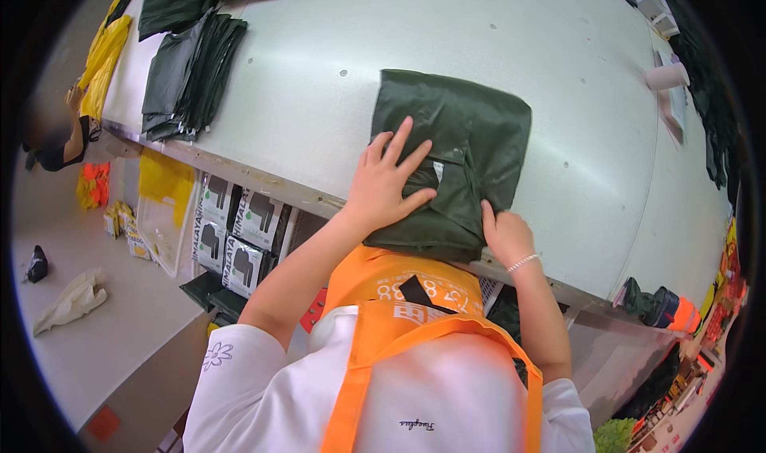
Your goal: The person folds a green jacket on a white table. They smooth the fabric, fold the sleeves and body, and place the folded jacket into a plastic bag. The person then retrieves another jacket from a bin to continue the process.
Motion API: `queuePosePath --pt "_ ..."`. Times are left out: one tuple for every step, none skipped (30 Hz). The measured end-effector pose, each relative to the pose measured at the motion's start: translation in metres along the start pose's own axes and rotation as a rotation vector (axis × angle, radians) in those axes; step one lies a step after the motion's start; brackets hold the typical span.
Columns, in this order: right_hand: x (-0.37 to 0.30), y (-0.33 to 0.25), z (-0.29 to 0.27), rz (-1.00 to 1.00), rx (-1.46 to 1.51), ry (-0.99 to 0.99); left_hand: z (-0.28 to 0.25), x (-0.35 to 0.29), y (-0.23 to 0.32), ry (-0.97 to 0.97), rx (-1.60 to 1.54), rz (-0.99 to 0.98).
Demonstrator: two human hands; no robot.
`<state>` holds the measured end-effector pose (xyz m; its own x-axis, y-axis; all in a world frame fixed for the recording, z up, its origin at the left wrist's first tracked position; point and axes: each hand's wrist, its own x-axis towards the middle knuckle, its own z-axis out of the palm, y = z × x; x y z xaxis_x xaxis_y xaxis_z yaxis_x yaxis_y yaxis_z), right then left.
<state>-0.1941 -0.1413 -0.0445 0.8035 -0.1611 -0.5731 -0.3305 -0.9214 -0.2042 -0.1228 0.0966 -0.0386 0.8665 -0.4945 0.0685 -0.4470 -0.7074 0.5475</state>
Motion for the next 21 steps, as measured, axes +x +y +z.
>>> queuePosePath --pt "-0.009 -0.008 -0.016 0.011 -0.078 -0.101 0.004 -0.008 -0.001 -0.043 0.115 0.005" --pt "-0.016 -0.019 -0.038 -0.001 -0.08 -0.065 0.008 -0.018 -0.003 -0.089 0.234 0.005" --pt "-0.022 -0.032 -0.067 -0.013 -0.083 -0.03 0.011 -0.028 -0.004 -0.103 0.189 -0.028" --pt "-0.026 -0.042 -0.085 -0.009 -0.086 0.011 0.011 -0.034 0.0 -0.111 0.185 -0.054" --pt "-0.026 -0.052 -0.091 -0.06 0.033 0.176 0.011 -0.037 0.003 -0.117 0.195 -0.064" --pt "-0.024 -0.067 -0.095 -0.114 0.151 0.339 0.012 -0.04 0.005 -0.121 0.206 -0.076" --pt "-0.016 -0.081 -0.099 -0.172 0.268 0.502 0.012 -0.039 0.002 -0.115 0.207 -0.081" --pt "0.004 -0.082 -0.079 -0.457 0.34 0.727 0.013 -0.039 0.004 -0.114 0.203 -0.072" --pt "0.011 -0.089 -0.057 -0.412 0.019 0.752 0.016 -0.04 0.003 -0.113 0.207 -0.077" --pt "0.022 -0.086 -0.025 -0.38 -0.083 0.743 0.019 -0.042 0.002 -0.122 0.212 -0.073" --pt "0.035 -0.084 0.01 -0.359 -0.181 0.73 0.024 -0.047 0.0 -0.131 0.219 -0.08" --pt "0.038 -0.08 0.025 -0.368 -0.091 0.681 0.026 -0.052 0.0 -0.137 0.223 -0.093" --pt "0.035 -0.081 0.036 -0.364 0.001 0.628 0.022 -0.058 0.003 -0.145 0.186 -0.069" --pt "0.037 -0.079 0.038 -0.37 0.015 0.64 0.023 -0.058 -0.001 -0.026 0.077 -0.11" --pt "0.04 -0.075 0.036 -0.374 0.03 0.652 0.026 -0.058 -0.006 0.092 -0.032 -0.149" --pt "0.038 -0.075 0.032 -0.384 0.045 0.661 0.029 -0.063 -0.01 0.213 -0.139 -0.194" --pt "0.027 -0.076 0.026 -0.376 0.104 0.741 0.029 -0.069 -0.015 0.306 -0.23 -0.334" --pt "0.02 -0.074 0.021 -0.256 0.13 0.744 0.036 -0.074 -0.023 0.332 -0.262 -0.518" --pt "0.02 -0.061 0.031 -0.2 0.244 0.78 0.045 -0.084 -0.03 0.259 -0.355 -0.661" --pt "0.023 -0.045 0.045 -0.142 0.36 0.815 0.05 -0.091 -0.034 0.185 -0.448 -0.802" --pt "0.023 -0.036 0.055 -0.013 0.548 0.677 0.04 -0.092 -0.026 0.104 -0.477 -0.853"
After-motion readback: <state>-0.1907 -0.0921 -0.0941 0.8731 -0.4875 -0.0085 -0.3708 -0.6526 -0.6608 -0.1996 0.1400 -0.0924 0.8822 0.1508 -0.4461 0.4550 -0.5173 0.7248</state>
